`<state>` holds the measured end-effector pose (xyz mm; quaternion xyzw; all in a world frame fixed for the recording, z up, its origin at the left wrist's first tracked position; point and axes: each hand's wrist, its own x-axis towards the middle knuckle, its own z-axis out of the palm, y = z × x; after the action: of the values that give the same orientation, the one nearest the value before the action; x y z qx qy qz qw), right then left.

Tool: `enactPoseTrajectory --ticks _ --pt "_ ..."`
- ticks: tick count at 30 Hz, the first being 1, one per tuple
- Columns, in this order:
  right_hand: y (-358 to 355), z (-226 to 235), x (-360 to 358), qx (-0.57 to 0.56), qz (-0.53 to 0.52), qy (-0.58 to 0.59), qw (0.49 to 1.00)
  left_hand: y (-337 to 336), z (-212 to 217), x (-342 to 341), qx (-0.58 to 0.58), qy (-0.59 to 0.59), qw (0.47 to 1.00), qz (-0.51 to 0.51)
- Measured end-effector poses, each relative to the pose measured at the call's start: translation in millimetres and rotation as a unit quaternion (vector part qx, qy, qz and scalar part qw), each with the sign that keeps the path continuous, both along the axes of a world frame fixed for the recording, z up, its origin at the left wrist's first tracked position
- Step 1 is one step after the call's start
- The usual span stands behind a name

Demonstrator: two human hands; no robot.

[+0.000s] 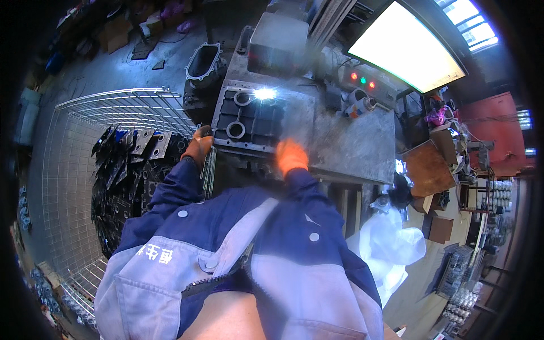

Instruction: The person collects and folds white plastic sheeting from the floor, then picks up several metal engine blocks from a wire bin, inspects them, and places them on a nearby surface. The person handles the parts one at a time and moves between the bin and the work surface.

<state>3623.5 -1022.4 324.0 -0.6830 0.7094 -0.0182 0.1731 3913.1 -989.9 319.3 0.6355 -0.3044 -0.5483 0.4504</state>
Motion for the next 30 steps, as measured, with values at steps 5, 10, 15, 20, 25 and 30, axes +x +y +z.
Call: enactPoseTrajectory --ticks 5,10,15,20,25,30 --pt "-1 4 -2 0.016 -0.014 -0.005 1.000 -5 -1 -3 -0.004 -0.031 0.999 0.005" --pt "1 9 -1 0.018 0.027 0.007 0.999 -1 -14 -7 0.034 -0.180 0.983 -0.012" --pt "-2 2 -1 0.005 0.052 0.022 0.998 -4 -26 -16 0.031 -0.150 0.988 0.032" --pt "-9 -23 -21 -0.015 0.056 -0.053 0.997 -6 -27 -15 -0.002 -0.124 0.990 0.063" --pt "-17 -39 -35 -0.008 -0.035 -0.134 0.990 -4 -8 -14 0.016 -0.127 0.989 0.067" --pt "-21 -30 -29 -0.028 -0.072 -0.259 0.963 -9 19 -15 0.067 -0.185 0.980 0.035"
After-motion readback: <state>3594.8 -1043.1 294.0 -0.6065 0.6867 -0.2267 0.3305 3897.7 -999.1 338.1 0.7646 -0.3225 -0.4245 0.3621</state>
